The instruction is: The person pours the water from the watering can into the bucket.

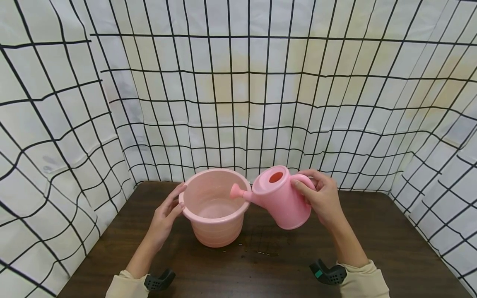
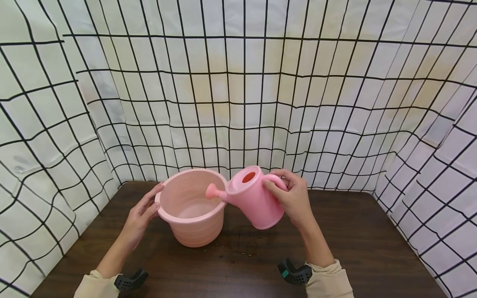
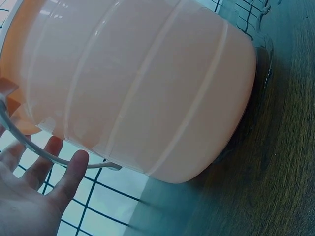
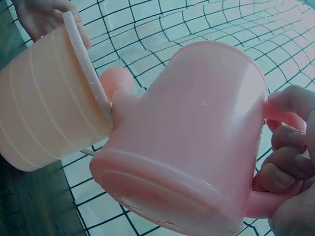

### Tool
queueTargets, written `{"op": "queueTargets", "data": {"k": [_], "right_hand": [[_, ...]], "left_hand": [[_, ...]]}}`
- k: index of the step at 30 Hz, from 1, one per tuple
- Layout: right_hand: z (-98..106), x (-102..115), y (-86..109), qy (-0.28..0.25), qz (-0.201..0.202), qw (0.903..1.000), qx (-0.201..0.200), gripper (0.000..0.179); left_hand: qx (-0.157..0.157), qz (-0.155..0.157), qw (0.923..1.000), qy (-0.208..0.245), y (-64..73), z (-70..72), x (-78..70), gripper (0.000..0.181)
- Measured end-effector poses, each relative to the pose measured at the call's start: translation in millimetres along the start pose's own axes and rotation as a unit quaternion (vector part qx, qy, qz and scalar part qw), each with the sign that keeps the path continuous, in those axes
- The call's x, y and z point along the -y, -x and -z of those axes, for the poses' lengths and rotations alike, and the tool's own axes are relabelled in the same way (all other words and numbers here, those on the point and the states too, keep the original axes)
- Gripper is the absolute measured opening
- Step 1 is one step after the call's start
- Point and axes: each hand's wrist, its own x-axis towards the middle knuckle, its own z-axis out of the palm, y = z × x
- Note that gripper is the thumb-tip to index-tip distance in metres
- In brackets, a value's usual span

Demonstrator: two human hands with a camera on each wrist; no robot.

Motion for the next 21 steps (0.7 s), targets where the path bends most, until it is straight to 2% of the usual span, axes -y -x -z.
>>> {"op": "queueTargets", "data": {"k": [11, 21], "right_hand": [[1.3, -1.3, 1.5, -0.006, 0.003, 1.0, 0.007, 0.021], [1.2, -2.9, 3.0, -0.014, 0.004, 0.9999, -0.001, 0.019]], "left_hand": [[-0.003, 0.019, 0.9994, -0.03, -0.3, 1.1, 0.4, 0.05], [-0.002, 0.017, 0.9996, -0.023, 0.1, 0.9, 0.2, 0.05]]}}
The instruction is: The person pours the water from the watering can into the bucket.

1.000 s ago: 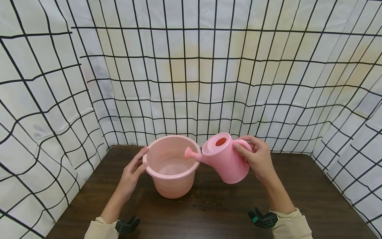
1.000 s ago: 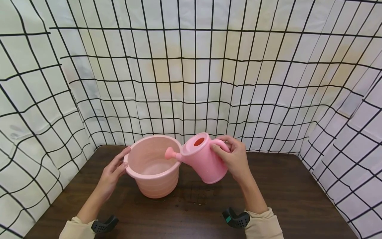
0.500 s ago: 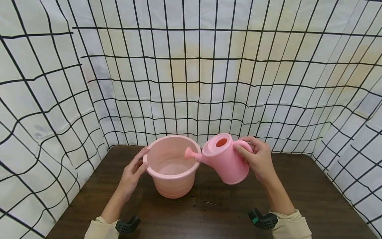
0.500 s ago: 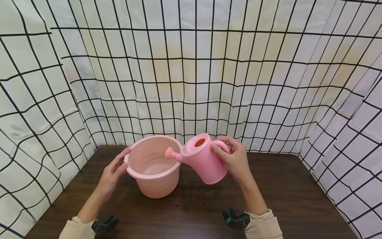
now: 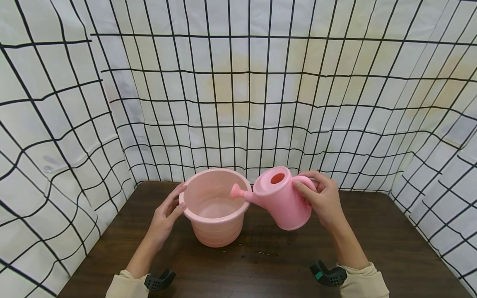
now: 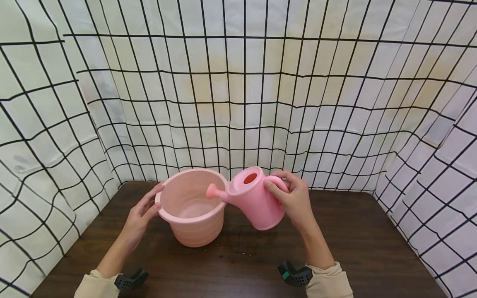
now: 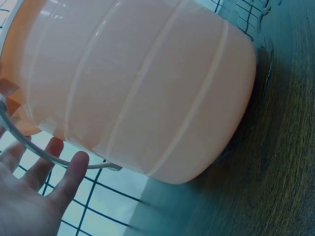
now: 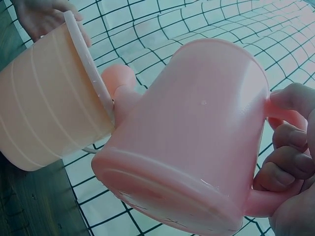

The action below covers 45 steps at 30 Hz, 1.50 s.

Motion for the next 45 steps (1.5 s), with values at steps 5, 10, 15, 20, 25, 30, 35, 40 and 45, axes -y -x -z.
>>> {"op": "queueTargets", "data": {"k": [5, 10, 15, 20, 25, 30, 35, 40, 45], "right_hand": [[0.0, -0.6, 1.5, -0.007, 0.0, 1.0, 0.002, 0.019], [-0.1, -1.4, 2.2, -0.007, -0.002, 1.0, 0.0, 0.019], [0.1, -2.2, 2.4, -0.007, -0.005, 1.0, -0.003, 0.02], [0.1, -1.9, 2.5, -0.003, -0.009, 0.9999, -0.003, 0.021], [0.3, -0.9, 2.7, 0.003, -0.011, 0.9999, -0.003, 0.021], [0.3, -0.7, 2.7, 0.003, -0.01, 0.9999, -0.003, 0.021], [0.3, -1.2, 2.1, 0.002, -0.007, 1.0, -0.006, 0.02], [0.1, -0.8, 1.9, 0.0, -0.005, 1.0, -0.006, 0.02], [-0.1, -0.3, 2.0, 0.001, -0.009, 0.9999, -0.006, 0.02]], "left_hand": [[-0.002, -0.004, 1.0, 0.004, 0.0, -0.4, 0.1, 0.049], [-0.003, -0.004, 1.0, 0.004, -0.1, -0.7, 0.7, 0.048], [-0.003, -0.004, 1.0, 0.006, -0.3, -0.9, 1.3, 0.048], [-0.003, -0.001, 1.0, 0.008, 0.0, -0.9, 1.2, 0.048], [-0.001, 0.001, 1.0, 0.008, 0.2, -1.0, 1.4, 0.049], [0.0, -0.002, 0.9999, 0.012, 0.0, -1.2, 1.6, 0.049], [0.0, -0.015, 0.9996, 0.024, -0.6, -1.5, 1.1, 0.049], [0.001, -0.015, 0.9996, 0.024, -0.5, -1.4, 1.8, 0.048], [0.001, -0.015, 0.9997, 0.02, -0.7, -1.2, 2.9, 0.048]]}}
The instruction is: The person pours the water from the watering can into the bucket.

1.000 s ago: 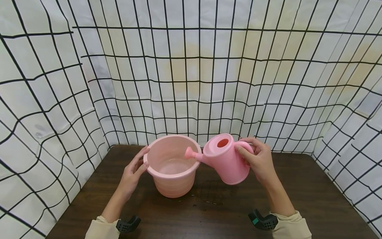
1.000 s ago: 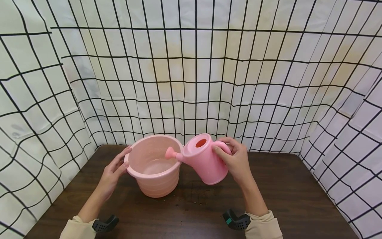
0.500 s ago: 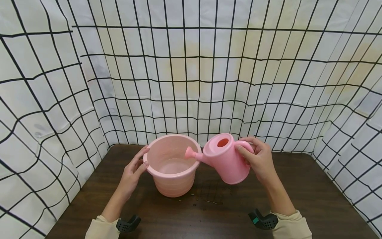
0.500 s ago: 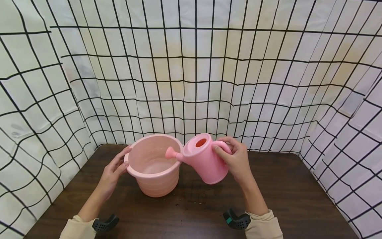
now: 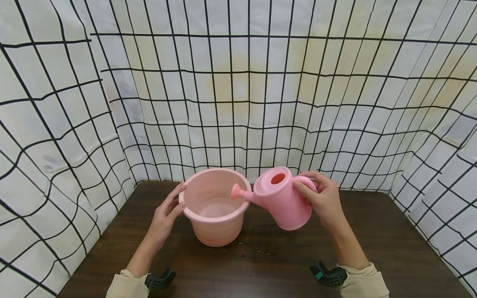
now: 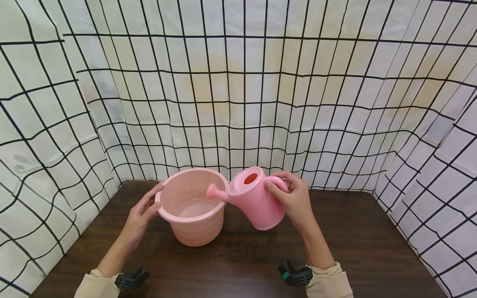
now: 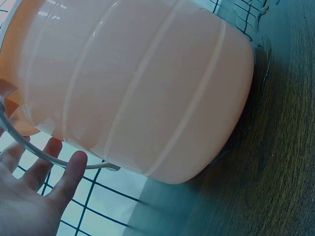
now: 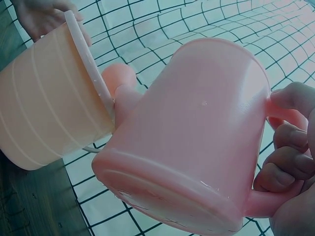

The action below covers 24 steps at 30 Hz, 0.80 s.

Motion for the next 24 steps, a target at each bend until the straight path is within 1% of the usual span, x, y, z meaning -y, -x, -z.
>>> {"op": "queueTargets", "data": {"k": [24], "right_hand": [[-0.1, 0.8, 0.1, 0.01, -0.003, 0.9999, 0.005, 0.021]], "left_hand": [[0.002, -0.002, 1.0, 0.004, 0.4, 0.0, -0.8, 0.048]]}}
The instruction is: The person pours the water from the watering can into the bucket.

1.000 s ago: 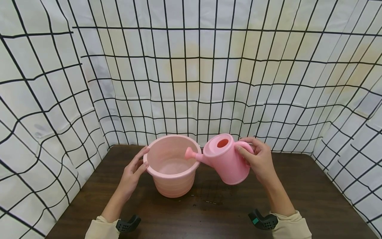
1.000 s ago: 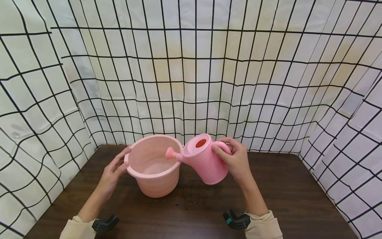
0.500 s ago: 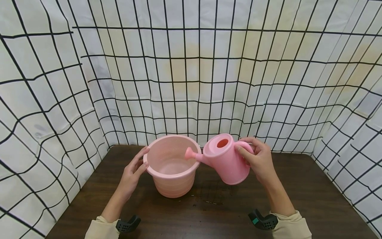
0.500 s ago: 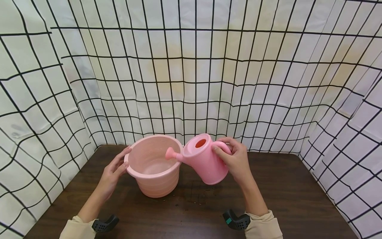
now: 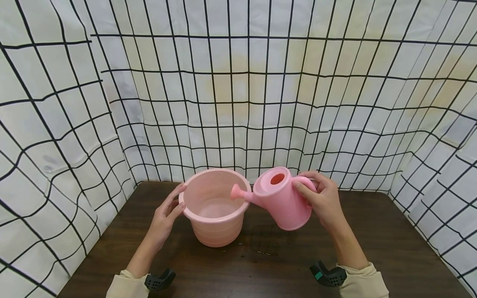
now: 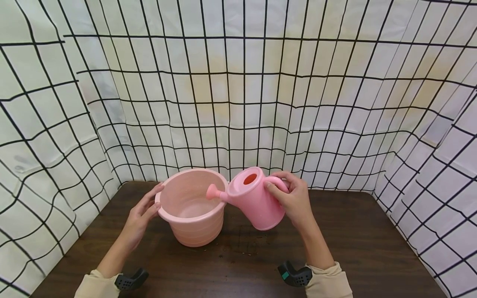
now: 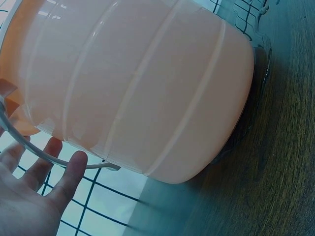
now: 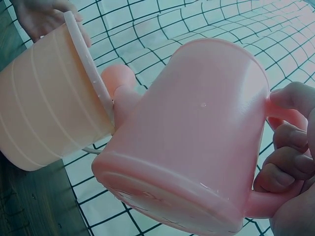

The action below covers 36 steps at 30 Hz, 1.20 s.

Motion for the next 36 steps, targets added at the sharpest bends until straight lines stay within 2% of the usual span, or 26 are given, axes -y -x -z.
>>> {"op": "queueTargets", "data": {"k": [36], "right_hand": [[1.4, -0.3, -0.5, 0.006, 0.01, 0.9999, 0.01, 0.021]], "left_hand": [[-0.003, -0.003, 1.0, 0.005, 0.0, 0.1, 0.0, 0.048]]}}
